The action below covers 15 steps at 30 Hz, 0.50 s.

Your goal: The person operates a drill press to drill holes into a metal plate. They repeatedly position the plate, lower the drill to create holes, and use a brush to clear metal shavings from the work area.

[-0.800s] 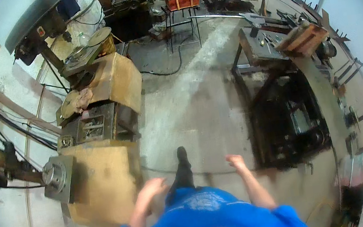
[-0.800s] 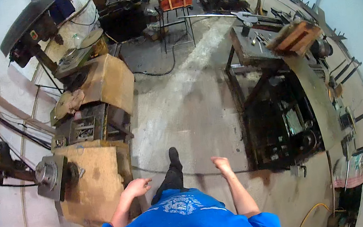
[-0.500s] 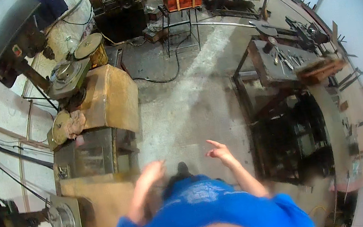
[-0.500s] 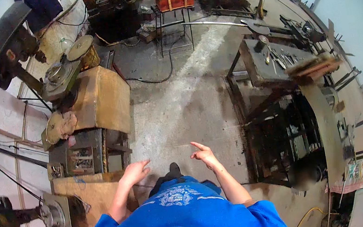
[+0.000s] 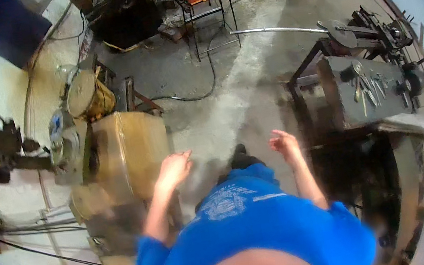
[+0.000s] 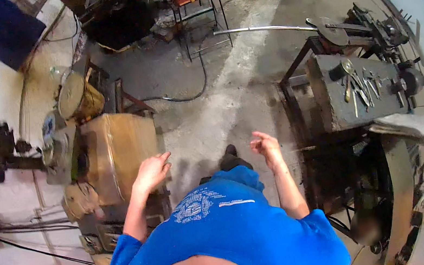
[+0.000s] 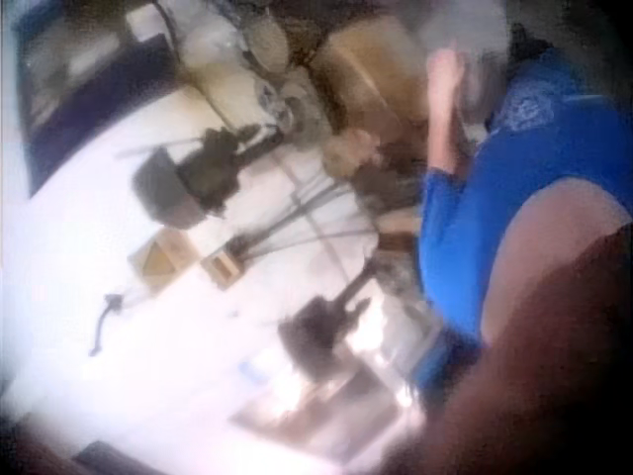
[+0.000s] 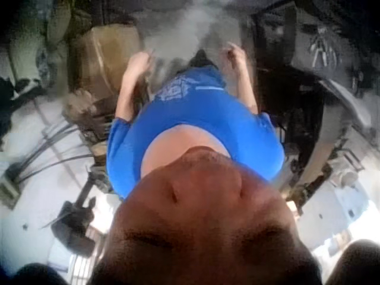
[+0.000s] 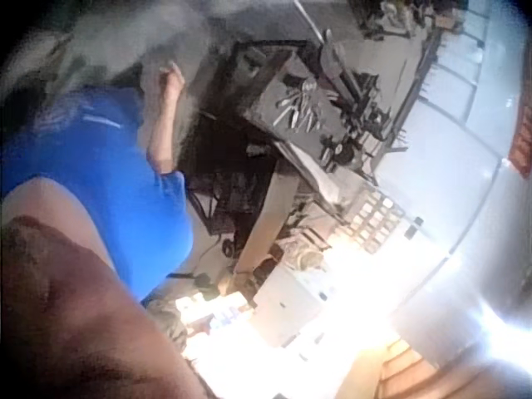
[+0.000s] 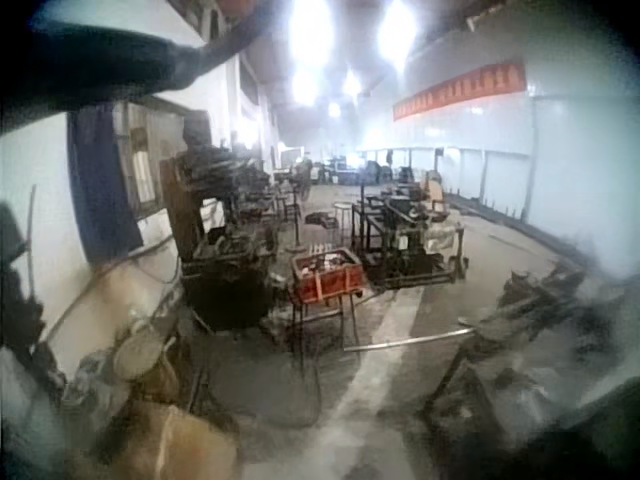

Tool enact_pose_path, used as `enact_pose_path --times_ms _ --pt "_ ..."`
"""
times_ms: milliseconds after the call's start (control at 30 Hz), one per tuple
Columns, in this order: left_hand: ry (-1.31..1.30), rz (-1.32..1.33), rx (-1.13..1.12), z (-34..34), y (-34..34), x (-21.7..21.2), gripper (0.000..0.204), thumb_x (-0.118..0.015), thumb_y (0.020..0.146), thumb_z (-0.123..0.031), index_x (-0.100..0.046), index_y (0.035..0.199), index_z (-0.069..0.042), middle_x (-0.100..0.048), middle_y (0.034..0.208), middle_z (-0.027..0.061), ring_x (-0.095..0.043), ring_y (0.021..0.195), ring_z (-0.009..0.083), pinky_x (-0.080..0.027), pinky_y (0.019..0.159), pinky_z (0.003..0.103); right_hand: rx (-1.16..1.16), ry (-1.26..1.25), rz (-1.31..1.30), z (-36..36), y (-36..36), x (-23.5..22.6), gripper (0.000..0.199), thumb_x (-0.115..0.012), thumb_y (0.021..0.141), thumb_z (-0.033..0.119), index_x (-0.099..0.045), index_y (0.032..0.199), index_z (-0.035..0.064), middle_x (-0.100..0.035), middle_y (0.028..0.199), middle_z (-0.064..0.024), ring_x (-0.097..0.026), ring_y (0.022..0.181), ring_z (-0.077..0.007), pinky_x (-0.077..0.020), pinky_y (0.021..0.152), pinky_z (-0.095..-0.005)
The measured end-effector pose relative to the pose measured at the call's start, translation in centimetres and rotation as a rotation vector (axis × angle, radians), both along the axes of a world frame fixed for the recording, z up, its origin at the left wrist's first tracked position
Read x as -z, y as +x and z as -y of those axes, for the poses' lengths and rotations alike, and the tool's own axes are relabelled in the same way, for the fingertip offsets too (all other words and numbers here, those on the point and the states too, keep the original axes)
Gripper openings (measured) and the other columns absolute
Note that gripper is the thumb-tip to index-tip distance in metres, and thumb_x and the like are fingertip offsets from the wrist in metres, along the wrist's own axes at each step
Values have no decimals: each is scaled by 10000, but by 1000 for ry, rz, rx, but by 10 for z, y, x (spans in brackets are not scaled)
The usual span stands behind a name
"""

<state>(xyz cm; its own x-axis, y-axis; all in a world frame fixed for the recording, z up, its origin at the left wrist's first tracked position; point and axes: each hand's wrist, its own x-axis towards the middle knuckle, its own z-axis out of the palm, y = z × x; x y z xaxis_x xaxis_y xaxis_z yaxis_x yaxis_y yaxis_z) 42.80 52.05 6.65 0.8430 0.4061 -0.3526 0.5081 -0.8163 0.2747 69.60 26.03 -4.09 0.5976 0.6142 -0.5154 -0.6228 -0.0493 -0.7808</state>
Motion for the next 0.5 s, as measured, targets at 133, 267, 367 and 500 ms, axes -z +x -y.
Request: enact_pose_path --times_ms 133,267,367,500 --pt "-127 -25 -65 -58 49 -21 408 -524 815 -229 -503 1187 -62 -576 1060 197 -551 960 355 -439 829 423 56 102 63 -76 80 -31 462 -410 708 40 -510 1154 -27 -620 867 -119 -589 759 -174 -474 707 -278" --pt "-87 -28 -103 -130 98 -20 405 -525 814 -233 -511 1176 -54 -582 1061 188 -549 975 353 -437 843 413 55 96 209 -149 147 -61 439 -413 705 -8 -554 1120 -11 -617 894 -90 -582 837 -166 -462 776 -275" --pt "-130 -99 -137 -183 142 -10 405 -526 810 -228 -514 1171 -46 -574 1080 188 -547 987 349 -435 850 409 101 182 417 -203 194 -60 437 -407 701 -46 -570 1105 -8 -609 917 -68 -571 873 -151 -440 807 -264" --pt "-200 -115 -78 -268 203 11 421 -536 808 -229 -510 1175 -25 -565 1095 194 -544 1001 346 -434 856 395 151 241 682 -289 263 -42 506 -470 618 -22 -568 1114 -12 -605 956 -62 -561 907 -157 -408 852 -268"
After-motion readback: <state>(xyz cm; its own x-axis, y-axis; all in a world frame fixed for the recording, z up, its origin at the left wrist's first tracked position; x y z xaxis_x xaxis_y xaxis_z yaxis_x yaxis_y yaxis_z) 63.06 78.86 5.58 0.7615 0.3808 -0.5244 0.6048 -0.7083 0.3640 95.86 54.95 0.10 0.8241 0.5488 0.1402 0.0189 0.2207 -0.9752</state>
